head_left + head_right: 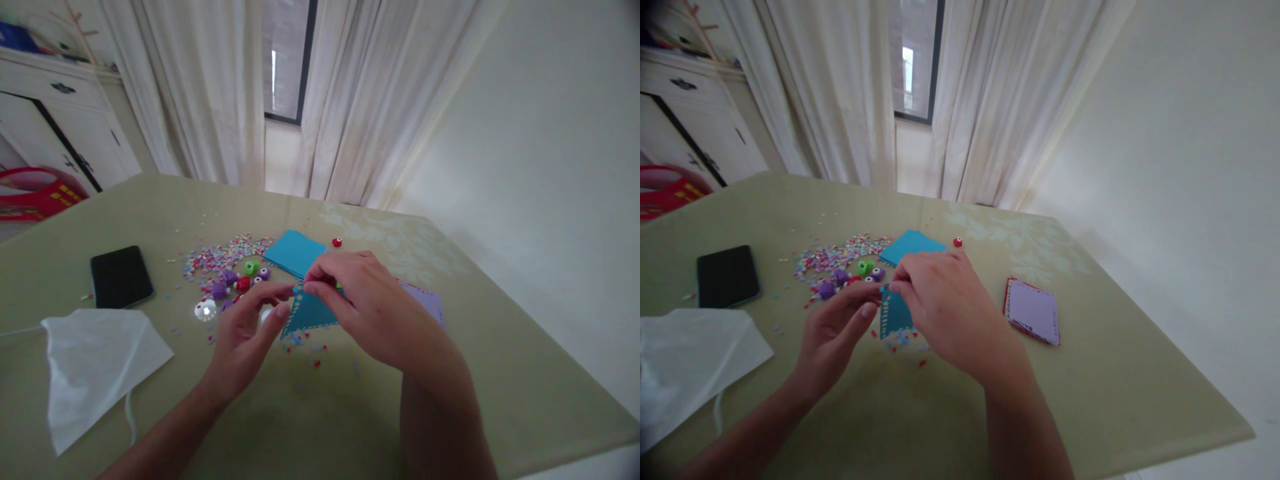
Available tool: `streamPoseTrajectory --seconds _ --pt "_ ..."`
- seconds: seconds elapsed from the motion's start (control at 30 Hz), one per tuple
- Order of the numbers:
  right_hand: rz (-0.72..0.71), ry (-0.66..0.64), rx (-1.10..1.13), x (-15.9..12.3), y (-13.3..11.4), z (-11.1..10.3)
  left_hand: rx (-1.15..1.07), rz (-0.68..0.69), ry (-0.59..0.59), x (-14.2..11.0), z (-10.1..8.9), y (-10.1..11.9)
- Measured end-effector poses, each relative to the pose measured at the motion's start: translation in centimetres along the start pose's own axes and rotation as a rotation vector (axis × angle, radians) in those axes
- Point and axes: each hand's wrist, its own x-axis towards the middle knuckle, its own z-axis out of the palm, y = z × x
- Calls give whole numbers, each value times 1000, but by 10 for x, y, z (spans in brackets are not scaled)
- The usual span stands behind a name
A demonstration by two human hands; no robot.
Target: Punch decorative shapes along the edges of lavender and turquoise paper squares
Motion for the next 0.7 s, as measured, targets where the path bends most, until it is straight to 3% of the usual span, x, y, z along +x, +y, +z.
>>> streamPoseTrajectory --seconds 0.2,0.7 --pt "-26 -70 -12 0 2 8 -174 -56 18 2 4 4" --pt "-12 -97 -20 2 0 4 -188 -119 13 4 3 1"
